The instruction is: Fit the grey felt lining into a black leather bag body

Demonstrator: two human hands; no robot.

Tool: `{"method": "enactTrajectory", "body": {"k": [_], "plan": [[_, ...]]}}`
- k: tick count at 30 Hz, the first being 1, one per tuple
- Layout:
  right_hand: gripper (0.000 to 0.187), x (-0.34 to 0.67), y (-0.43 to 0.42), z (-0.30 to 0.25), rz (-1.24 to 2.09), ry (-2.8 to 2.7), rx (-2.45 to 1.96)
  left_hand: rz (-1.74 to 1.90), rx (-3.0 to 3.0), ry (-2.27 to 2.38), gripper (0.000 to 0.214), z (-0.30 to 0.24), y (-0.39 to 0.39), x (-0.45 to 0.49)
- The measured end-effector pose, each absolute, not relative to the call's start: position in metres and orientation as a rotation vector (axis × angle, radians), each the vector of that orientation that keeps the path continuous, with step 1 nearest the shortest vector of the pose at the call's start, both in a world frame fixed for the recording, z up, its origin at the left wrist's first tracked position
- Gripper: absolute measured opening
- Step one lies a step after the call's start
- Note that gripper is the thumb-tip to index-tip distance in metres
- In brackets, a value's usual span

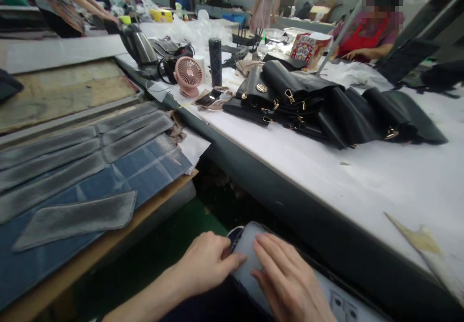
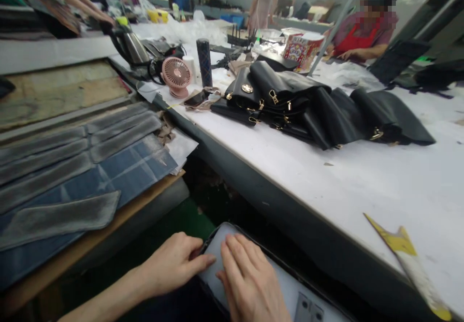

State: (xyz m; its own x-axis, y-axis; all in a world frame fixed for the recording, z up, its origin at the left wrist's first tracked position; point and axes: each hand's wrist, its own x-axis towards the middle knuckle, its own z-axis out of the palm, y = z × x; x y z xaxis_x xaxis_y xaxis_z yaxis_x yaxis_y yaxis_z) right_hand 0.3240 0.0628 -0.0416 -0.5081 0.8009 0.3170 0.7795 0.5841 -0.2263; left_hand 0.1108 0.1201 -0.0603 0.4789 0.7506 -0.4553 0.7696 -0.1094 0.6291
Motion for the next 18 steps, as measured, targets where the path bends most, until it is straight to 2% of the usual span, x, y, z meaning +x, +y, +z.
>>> {"method": "enactTrajectory", "body": {"k": [7,12,18], "plan": [[0.045,0.308,0.042,-0.061,0.182,-2.239,-1.542,-0.170,1.931,1.185,0.046,-0.048,0.127,0.115],[0.052,0.311,0.036,-0.067,0.194,-2.211,-1.565,-0.207,1.897,1.095,0.039,-0.043,0.127,0.115],[0.051,0.315,0.034,-0.074,0.090,-2.228,-1.532,-0.157,1.873,1.066,0.039,-0.046,0.123,0.113]]}}
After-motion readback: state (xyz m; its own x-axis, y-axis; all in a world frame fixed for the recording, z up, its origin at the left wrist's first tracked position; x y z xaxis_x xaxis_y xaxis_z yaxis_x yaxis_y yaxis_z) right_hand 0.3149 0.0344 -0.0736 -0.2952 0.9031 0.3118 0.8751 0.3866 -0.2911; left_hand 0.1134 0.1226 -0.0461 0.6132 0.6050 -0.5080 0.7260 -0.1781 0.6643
